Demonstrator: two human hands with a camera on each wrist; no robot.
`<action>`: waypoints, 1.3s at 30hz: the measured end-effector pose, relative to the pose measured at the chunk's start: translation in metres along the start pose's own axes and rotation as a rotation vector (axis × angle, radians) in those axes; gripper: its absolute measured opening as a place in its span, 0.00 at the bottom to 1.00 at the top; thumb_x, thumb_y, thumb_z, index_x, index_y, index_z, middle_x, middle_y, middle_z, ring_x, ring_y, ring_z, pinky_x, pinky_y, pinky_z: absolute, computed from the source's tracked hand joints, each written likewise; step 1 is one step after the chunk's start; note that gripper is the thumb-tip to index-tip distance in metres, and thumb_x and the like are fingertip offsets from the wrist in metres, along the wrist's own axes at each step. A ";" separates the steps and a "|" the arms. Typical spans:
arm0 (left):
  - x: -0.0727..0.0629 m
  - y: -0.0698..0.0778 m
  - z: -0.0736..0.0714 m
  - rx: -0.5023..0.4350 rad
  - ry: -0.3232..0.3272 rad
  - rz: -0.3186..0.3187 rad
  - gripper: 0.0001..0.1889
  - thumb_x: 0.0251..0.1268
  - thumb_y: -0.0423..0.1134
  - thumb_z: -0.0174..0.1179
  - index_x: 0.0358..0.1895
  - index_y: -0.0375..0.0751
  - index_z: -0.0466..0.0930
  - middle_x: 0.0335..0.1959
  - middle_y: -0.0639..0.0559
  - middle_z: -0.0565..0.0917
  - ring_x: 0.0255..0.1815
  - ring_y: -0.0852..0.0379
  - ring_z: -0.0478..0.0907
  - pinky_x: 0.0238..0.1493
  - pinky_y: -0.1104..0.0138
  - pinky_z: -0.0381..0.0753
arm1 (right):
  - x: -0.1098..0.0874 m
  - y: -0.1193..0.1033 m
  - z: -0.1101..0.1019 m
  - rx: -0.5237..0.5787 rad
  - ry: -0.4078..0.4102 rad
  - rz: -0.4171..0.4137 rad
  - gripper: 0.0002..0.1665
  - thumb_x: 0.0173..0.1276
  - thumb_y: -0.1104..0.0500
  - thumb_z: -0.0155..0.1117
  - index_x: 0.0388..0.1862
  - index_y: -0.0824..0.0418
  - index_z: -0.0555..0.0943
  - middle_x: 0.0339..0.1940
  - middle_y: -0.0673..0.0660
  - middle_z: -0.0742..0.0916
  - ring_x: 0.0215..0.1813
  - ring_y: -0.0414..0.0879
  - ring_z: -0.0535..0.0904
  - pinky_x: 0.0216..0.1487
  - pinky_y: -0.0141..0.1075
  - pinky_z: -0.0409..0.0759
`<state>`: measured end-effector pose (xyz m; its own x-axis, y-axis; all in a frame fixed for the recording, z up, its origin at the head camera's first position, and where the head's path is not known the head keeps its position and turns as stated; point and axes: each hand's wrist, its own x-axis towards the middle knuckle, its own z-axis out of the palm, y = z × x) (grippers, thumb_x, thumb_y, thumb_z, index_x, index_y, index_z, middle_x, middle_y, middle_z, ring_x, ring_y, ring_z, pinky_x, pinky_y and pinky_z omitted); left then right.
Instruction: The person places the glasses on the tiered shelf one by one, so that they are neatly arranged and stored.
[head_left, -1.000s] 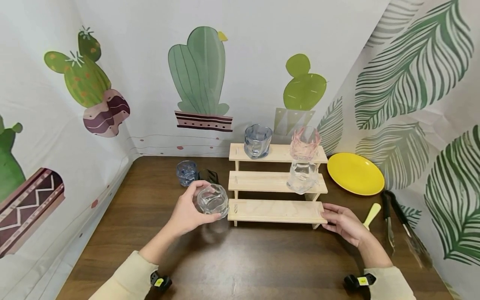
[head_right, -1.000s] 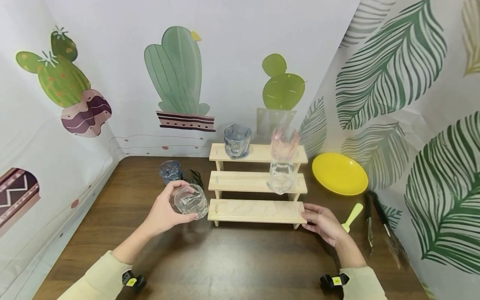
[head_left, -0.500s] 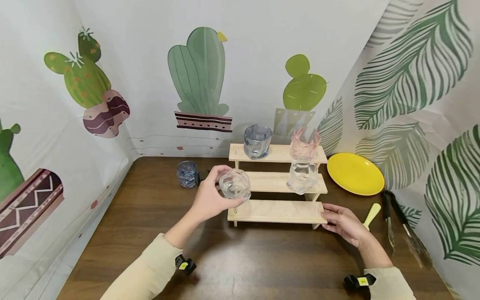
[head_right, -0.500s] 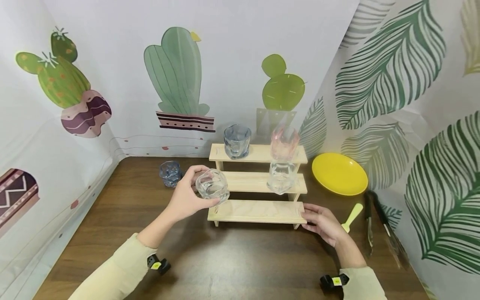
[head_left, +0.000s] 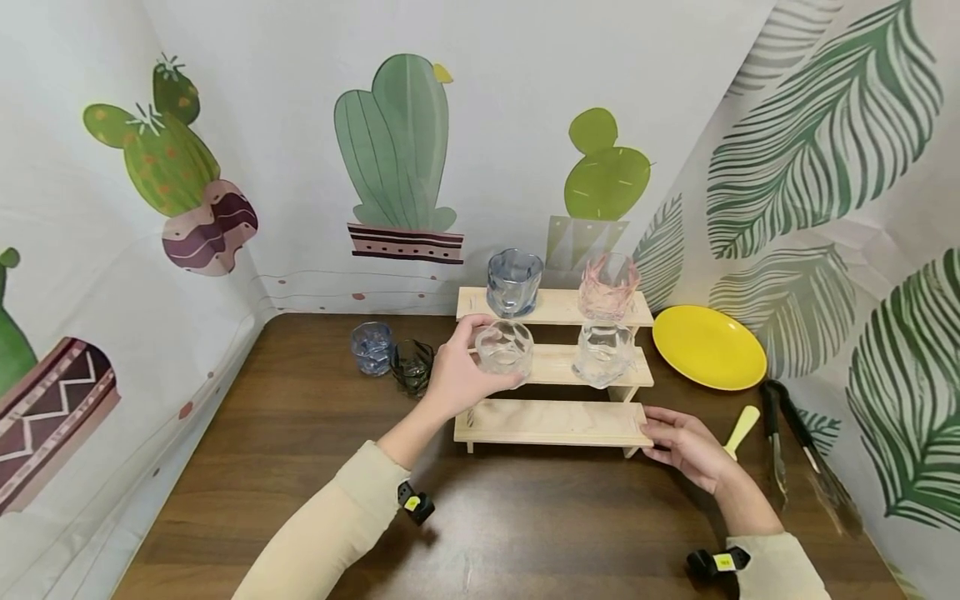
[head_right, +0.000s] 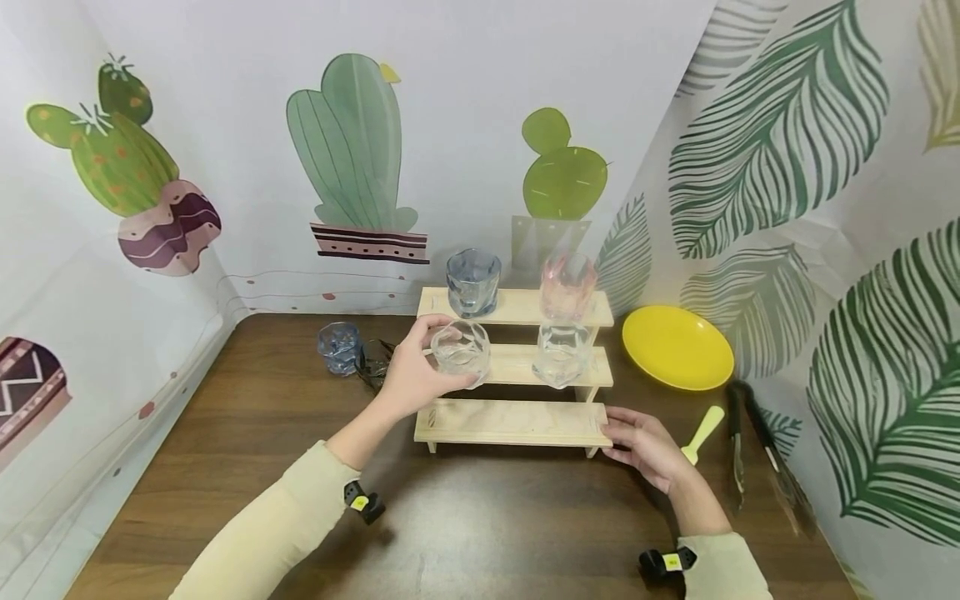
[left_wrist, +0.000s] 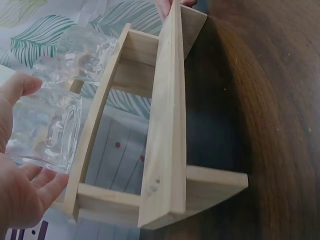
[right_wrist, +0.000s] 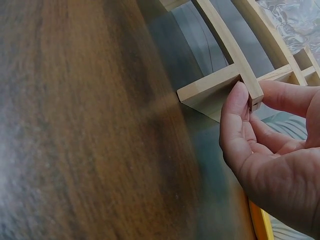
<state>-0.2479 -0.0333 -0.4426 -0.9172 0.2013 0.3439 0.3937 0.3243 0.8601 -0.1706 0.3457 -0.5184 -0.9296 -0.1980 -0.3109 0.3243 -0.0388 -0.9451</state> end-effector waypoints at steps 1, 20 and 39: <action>0.001 0.000 0.002 0.008 0.004 -0.006 0.45 0.38 0.44 0.87 0.65 0.55 0.72 0.56 0.54 0.83 0.50 0.51 0.86 0.52 0.62 0.85 | 0.000 0.000 0.000 -0.001 -0.001 -0.001 0.40 0.80 0.64 0.57 0.79 0.80 0.51 0.51 0.53 0.85 0.48 0.43 0.84 0.47 0.36 0.86; 0.004 -0.002 0.011 0.069 0.012 -0.047 0.45 0.44 0.50 0.84 0.69 0.59 0.71 0.56 0.55 0.85 0.52 0.51 0.85 0.55 0.55 0.84 | 0.001 -0.002 0.002 -0.017 0.009 0.020 0.42 0.80 0.63 0.58 0.80 0.79 0.48 0.54 0.55 0.83 0.50 0.42 0.83 0.49 0.37 0.86; -0.026 -0.030 -0.057 0.076 0.141 0.128 0.39 0.57 0.47 0.80 0.71 0.46 0.73 0.64 0.51 0.81 0.63 0.49 0.77 0.62 0.52 0.80 | 0.000 0.000 0.000 -0.023 0.021 0.016 0.42 0.80 0.62 0.59 0.79 0.79 0.50 0.54 0.54 0.83 0.50 0.43 0.83 0.50 0.37 0.86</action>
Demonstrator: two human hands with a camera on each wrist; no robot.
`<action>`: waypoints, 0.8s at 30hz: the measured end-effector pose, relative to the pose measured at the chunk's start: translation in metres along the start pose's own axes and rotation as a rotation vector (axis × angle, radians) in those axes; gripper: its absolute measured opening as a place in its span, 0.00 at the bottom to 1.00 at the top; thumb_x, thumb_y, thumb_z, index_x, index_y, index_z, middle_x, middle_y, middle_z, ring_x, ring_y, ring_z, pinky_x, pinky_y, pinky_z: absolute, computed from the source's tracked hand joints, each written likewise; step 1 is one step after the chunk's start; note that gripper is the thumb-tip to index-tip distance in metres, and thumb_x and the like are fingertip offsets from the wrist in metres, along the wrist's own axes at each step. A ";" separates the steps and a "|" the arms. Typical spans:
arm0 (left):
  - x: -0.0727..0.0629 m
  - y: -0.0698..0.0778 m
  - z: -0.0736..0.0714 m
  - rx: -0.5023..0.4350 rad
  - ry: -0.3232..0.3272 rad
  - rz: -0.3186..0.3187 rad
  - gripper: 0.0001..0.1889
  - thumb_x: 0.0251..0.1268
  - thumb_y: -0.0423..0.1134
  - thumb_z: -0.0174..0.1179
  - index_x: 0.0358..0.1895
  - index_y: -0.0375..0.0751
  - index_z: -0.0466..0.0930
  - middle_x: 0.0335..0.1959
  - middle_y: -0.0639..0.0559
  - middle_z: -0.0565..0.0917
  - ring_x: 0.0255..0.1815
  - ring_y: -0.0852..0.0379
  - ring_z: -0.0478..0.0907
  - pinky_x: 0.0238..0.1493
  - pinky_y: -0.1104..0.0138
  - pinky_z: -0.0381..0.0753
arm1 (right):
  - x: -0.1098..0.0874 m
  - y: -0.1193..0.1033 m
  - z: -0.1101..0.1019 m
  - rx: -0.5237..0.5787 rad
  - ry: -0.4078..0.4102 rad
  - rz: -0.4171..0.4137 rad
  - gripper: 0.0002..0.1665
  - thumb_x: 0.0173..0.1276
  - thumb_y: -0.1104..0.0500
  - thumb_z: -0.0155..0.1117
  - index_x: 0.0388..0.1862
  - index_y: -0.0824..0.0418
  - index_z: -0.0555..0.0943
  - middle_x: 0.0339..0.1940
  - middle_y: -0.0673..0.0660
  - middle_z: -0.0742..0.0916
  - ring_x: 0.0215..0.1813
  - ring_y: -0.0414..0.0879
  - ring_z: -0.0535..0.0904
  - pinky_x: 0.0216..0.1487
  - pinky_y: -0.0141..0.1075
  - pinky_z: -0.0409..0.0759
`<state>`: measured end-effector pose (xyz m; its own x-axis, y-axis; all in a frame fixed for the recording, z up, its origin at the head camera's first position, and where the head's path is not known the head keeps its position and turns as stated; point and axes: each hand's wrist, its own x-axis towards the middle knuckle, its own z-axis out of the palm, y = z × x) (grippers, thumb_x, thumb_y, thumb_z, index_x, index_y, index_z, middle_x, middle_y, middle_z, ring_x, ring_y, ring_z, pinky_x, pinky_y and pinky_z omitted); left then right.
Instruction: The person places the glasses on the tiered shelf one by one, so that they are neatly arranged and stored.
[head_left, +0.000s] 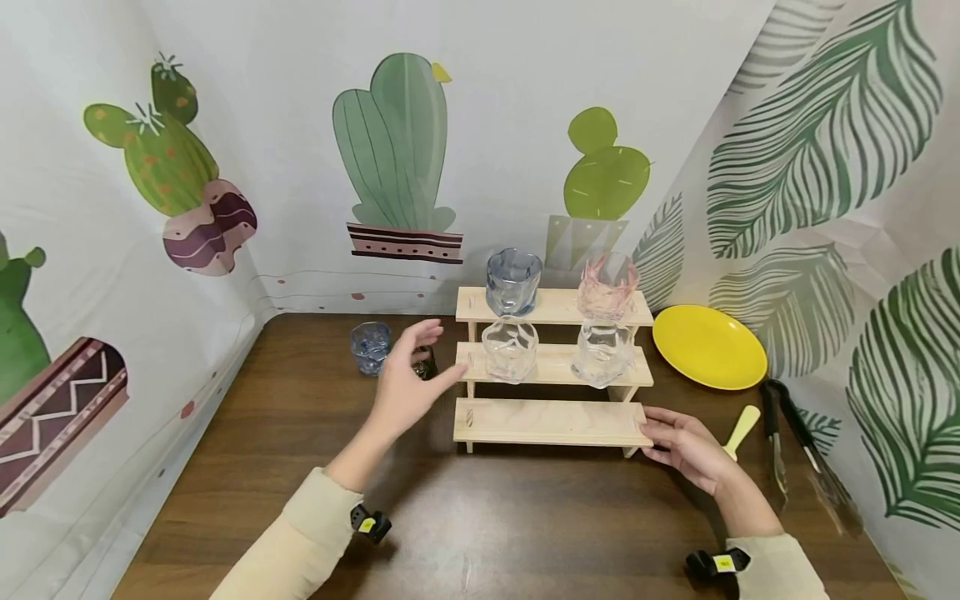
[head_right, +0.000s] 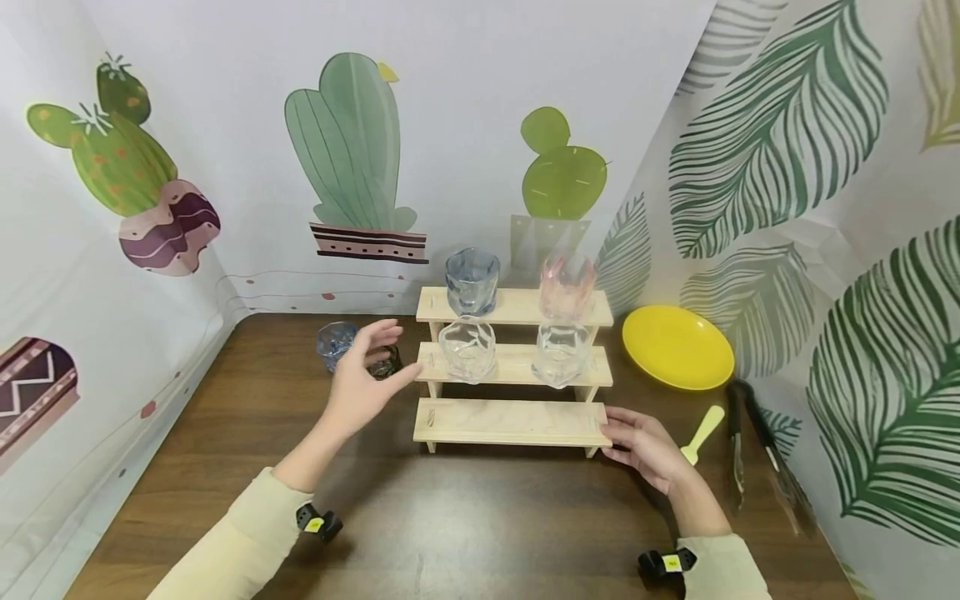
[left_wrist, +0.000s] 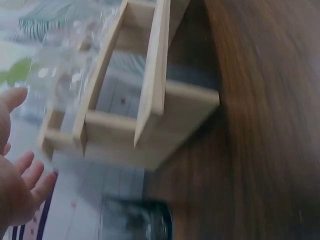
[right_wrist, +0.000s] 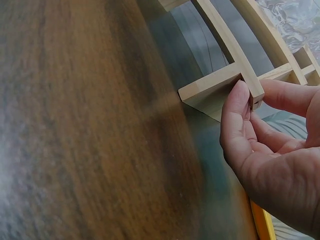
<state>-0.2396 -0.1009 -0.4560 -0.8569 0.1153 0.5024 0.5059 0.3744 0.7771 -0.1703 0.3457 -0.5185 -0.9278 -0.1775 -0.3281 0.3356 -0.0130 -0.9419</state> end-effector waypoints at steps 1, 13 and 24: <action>0.000 -0.005 -0.006 0.007 0.020 -0.005 0.38 0.57 0.47 0.80 0.70 0.47 0.73 0.64 0.52 0.81 0.63 0.50 0.78 0.61 0.52 0.80 | 0.000 0.000 0.000 0.000 -0.001 -0.002 0.42 0.80 0.62 0.59 0.79 0.79 0.50 0.54 0.54 0.83 0.50 0.43 0.83 0.50 0.37 0.86; -0.002 -0.076 -0.069 0.140 0.183 -0.135 0.39 0.57 0.39 0.79 0.72 0.41 0.71 0.68 0.44 0.76 0.67 0.43 0.71 0.65 0.45 0.73 | -0.001 0.001 -0.001 0.008 -0.008 -0.014 0.41 0.79 0.63 0.59 0.79 0.80 0.50 0.52 0.54 0.84 0.49 0.43 0.84 0.50 0.37 0.86; -0.003 -0.127 -0.082 0.150 0.066 -0.310 0.54 0.48 0.33 0.83 0.78 0.37 0.59 0.74 0.33 0.68 0.75 0.35 0.66 0.73 0.43 0.64 | -0.001 0.000 0.000 -0.001 0.002 -0.006 0.42 0.80 0.62 0.59 0.79 0.79 0.50 0.54 0.55 0.83 0.50 0.43 0.83 0.50 0.37 0.86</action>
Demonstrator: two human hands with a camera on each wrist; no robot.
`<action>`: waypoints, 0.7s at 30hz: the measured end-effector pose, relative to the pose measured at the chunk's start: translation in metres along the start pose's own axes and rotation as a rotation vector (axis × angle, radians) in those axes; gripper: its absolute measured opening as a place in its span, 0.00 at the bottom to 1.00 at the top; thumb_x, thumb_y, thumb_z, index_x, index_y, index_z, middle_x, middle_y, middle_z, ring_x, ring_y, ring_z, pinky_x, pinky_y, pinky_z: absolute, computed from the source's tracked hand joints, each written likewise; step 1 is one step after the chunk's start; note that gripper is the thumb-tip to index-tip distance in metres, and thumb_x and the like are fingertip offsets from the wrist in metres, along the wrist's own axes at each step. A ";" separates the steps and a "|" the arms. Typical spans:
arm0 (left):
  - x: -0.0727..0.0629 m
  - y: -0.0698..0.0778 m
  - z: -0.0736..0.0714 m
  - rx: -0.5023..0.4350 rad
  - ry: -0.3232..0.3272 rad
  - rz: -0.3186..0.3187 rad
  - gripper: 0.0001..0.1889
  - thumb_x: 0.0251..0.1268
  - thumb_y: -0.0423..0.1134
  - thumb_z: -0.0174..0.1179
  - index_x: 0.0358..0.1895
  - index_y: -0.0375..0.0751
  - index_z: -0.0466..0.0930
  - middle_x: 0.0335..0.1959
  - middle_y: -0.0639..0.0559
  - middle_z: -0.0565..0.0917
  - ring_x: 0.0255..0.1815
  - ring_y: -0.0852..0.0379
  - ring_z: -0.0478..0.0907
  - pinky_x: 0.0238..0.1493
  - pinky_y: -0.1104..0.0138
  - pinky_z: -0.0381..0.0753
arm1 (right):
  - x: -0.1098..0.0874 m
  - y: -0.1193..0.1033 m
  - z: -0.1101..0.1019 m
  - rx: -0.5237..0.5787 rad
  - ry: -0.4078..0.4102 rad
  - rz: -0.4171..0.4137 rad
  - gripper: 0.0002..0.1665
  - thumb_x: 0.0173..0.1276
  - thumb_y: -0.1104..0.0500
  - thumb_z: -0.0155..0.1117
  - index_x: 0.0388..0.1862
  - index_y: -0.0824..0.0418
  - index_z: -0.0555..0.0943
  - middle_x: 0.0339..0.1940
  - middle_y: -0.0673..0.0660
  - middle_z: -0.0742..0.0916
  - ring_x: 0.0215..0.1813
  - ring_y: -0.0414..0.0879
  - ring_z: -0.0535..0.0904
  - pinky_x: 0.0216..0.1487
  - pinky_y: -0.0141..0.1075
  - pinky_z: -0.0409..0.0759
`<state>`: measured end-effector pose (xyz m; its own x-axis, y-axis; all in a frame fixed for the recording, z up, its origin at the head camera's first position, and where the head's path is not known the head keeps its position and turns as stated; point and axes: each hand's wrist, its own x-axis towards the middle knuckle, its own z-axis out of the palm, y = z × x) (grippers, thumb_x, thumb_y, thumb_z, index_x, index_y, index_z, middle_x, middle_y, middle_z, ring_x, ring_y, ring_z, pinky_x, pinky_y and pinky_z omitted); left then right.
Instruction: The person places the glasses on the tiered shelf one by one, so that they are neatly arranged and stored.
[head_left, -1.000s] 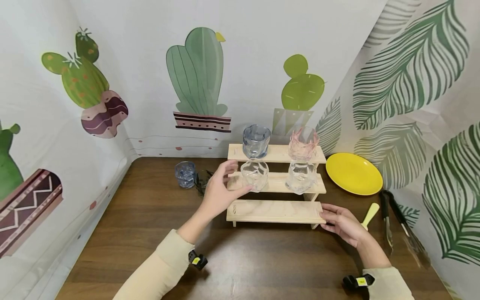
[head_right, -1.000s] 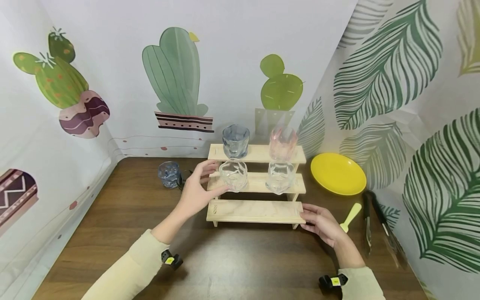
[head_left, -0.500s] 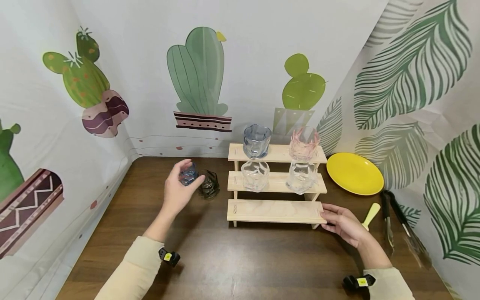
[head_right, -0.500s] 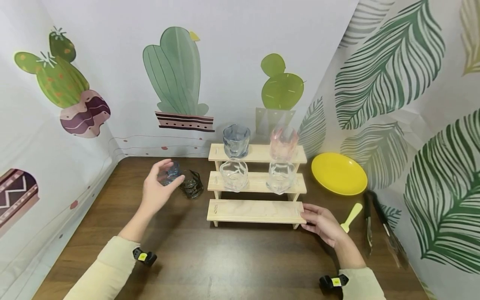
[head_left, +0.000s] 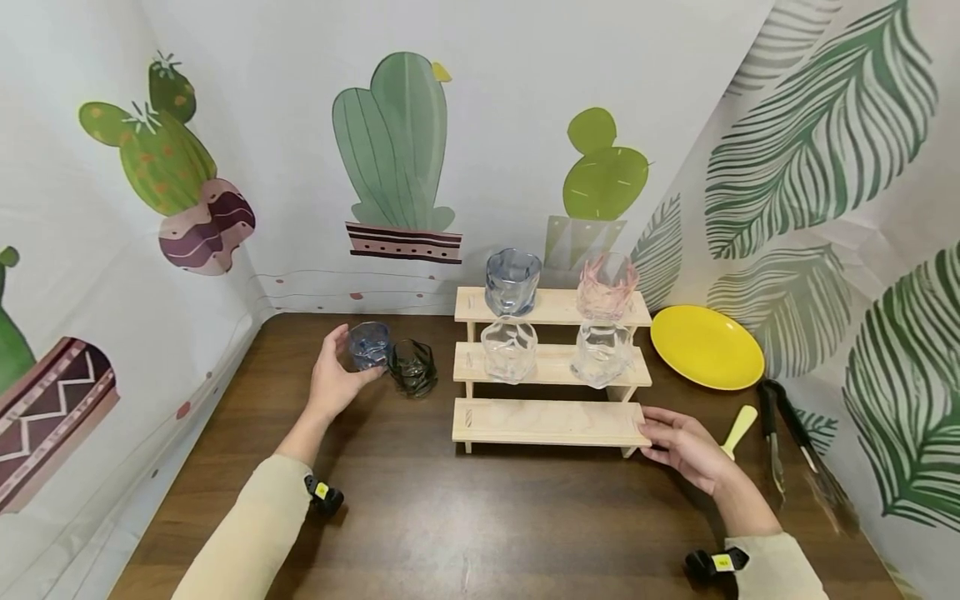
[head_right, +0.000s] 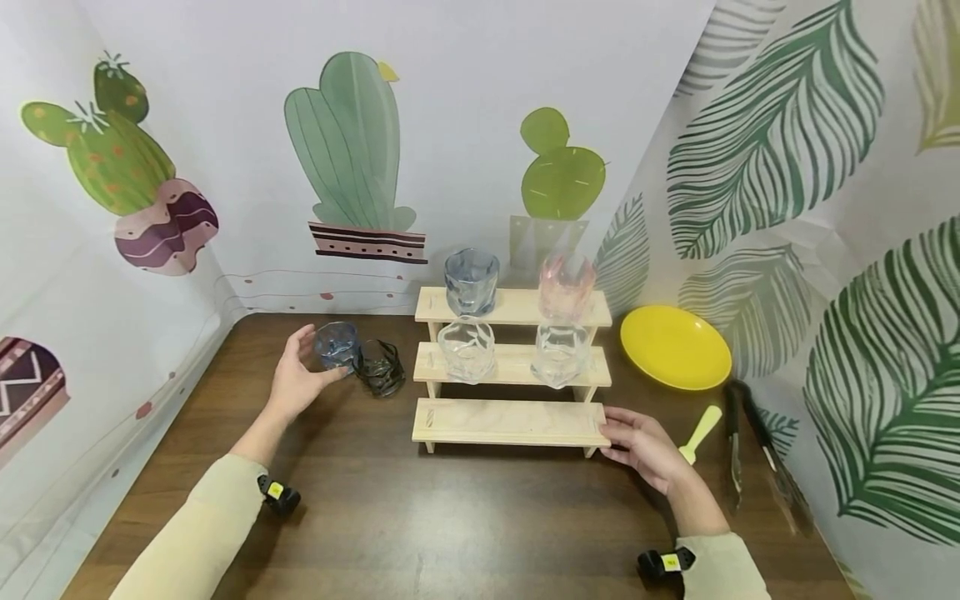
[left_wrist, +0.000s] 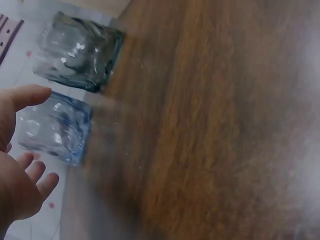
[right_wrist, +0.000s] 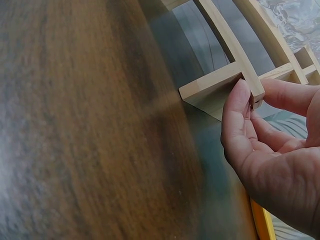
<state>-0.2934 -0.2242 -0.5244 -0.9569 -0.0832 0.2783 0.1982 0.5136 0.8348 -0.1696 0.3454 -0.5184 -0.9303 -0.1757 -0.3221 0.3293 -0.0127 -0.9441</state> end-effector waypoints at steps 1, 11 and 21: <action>0.001 -0.002 0.000 0.001 -0.009 -0.004 0.54 0.48 0.33 0.83 0.78 0.37 0.58 0.75 0.33 0.68 0.74 0.35 0.66 0.73 0.42 0.65 | 0.000 0.000 0.000 -0.002 -0.001 0.001 0.42 0.80 0.62 0.59 0.79 0.79 0.50 0.54 0.55 0.83 0.50 0.43 0.83 0.50 0.37 0.86; 0.009 -0.013 0.004 -0.039 -0.064 -0.015 0.51 0.55 0.35 0.80 0.79 0.37 0.56 0.71 0.30 0.70 0.65 0.31 0.75 0.64 0.43 0.75 | 0.001 0.000 0.000 0.009 -0.004 0.004 0.41 0.79 0.63 0.60 0.79 0.79 0.51 0.53 0.55 0.84 0.49 0.43 0.83 0.50 0.37 0.86; 0.013 -0.023 0.010 -0.027 -0.047 0.000 0.48 0.57 0.38 0.80 0.78 0.42 0.59 0.70 0.34 0.74 0.63 0.34 0.77 0.62 0.46 0.77 | 0.000 0.001 -0.001 0.013 0.004 0.008 0.42 0.79 0.63 0.60 0.79 0.79 0.51 0.53 0.55 0.83 0.49 0.43 0.83 0.49 0.37 0.86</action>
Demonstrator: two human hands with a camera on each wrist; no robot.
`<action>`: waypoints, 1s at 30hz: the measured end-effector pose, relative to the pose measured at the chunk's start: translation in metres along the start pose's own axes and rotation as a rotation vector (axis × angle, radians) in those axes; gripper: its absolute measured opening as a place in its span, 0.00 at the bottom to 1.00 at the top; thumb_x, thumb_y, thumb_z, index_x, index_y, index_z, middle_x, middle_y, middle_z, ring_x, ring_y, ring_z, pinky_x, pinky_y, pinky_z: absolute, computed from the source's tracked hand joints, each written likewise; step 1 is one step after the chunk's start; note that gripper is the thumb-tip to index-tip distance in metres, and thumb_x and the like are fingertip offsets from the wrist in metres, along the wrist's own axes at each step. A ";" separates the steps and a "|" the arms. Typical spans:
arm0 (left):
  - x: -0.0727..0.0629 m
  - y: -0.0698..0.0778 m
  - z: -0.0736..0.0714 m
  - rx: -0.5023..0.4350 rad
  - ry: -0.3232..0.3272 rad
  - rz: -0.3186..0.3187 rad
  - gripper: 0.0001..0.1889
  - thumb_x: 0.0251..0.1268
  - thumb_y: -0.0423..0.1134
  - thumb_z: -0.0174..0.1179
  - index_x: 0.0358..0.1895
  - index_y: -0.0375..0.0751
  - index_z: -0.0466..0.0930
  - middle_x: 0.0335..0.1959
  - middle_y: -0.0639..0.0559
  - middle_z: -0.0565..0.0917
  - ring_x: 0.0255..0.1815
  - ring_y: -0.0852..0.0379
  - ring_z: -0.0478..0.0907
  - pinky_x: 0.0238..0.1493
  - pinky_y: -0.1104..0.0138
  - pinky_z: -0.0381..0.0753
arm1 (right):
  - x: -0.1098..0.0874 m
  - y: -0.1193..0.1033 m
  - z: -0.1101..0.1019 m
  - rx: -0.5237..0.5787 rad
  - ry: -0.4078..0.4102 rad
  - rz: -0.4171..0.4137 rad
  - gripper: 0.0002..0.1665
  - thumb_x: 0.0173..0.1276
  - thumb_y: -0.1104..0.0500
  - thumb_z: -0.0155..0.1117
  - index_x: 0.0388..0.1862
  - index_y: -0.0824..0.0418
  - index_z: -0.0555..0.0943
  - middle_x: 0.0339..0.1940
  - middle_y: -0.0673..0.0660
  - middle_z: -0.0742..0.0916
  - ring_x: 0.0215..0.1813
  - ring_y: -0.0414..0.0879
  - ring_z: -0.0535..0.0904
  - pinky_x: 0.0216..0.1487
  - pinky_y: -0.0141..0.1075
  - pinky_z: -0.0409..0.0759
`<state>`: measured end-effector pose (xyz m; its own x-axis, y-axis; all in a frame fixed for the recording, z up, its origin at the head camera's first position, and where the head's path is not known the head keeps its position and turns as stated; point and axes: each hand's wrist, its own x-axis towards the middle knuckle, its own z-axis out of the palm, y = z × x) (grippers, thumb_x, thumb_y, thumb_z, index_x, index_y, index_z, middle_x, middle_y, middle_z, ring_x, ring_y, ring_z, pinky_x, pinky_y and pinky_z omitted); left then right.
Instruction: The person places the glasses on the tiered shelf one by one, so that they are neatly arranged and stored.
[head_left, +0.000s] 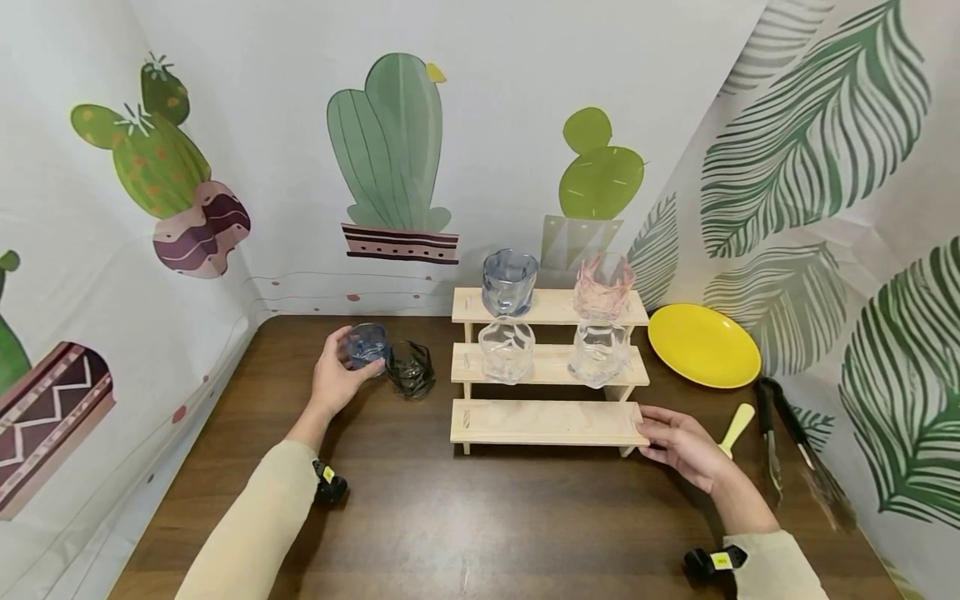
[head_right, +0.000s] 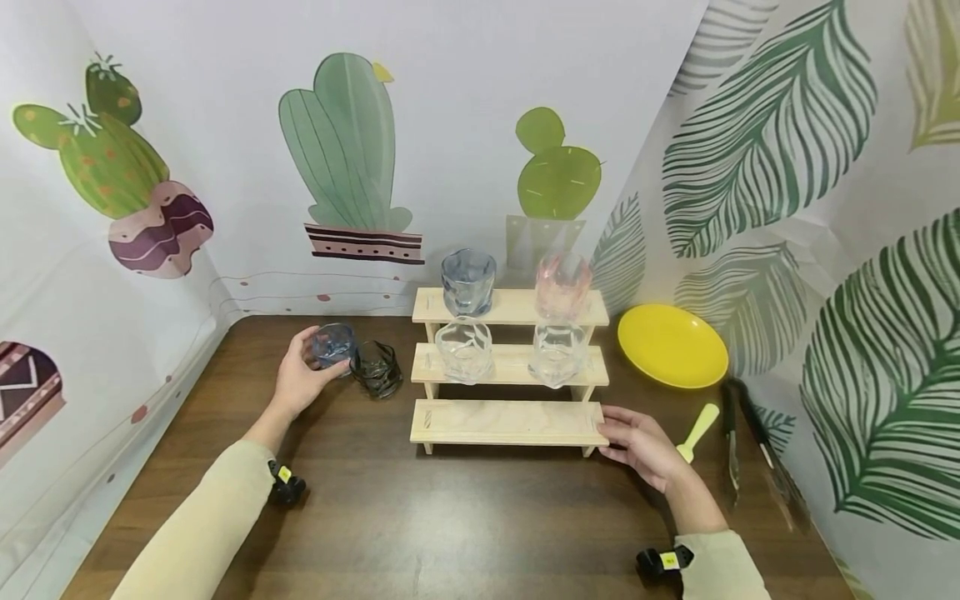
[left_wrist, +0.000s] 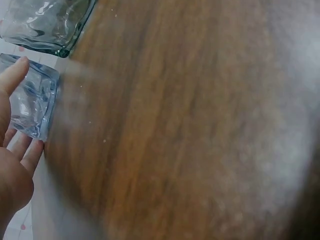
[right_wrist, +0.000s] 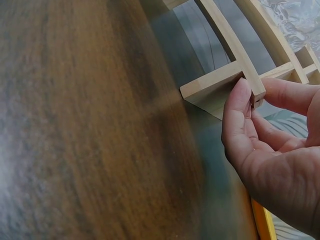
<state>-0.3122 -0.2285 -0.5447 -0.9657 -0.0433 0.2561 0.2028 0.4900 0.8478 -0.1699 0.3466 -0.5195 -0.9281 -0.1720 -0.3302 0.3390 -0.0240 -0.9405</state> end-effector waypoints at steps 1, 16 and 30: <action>0.000 0.000 0.001 -0.004 0.009 -0.003 0.48 0.56 0.38 0.80 0.77 0.42 0.60 0.69 0.34 0.75 0.62 0.35 0.77 0.61 0.46 0.78 | 0.000 0.000 0.000 0.000 -0.001 0.001 0.42 0.79 0.63 0.60 0.79 0.79 0.51 0.53 0.55 0.83 0.49 0.43 0.83 0.50 0.37 0.86; -0.007 0.005 0.000 -0.015 0.113 -0.033 0.44 0.52 0.42 0.83 0.71 0.42 0.67 0.63 0.41 0.81 0.54 0.42 0.83 0.54 0.57 0.82 | -0.001 -0.002 0.002 -0.022 -0.004 0.014 0.42 0.80 0.61 0.59 0.80 0.78 0.50 0.55 0.55 0.83 0.50 0.43 0.83 0.51 0.37 0.86; -0.023 0.032 -0.019 -0.056 0.246 0.048 0.43 0.48 0.46 0.85 0.68 0.47 0.72 0.58 0.49 0.85 0.57 0.50 0.81 0.49 0.75 0.79 | 0.000 -0.002 0.001 -0.016 -0.004 0.003 0.42 0.79 0.62 0.59 0.79 0.79 0.50 0.54 0.55 0.83 0.49 0.43 0.83 0.49 0.36 0.86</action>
<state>-0.2799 -0.2282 -0.5146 -0.8876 -0.2353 0.3959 0.2626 0.4475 0.8549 -0.1704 0.3457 -0.5173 -0.9264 -0.1758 -0.3330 0.3395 -0.0074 -0.9406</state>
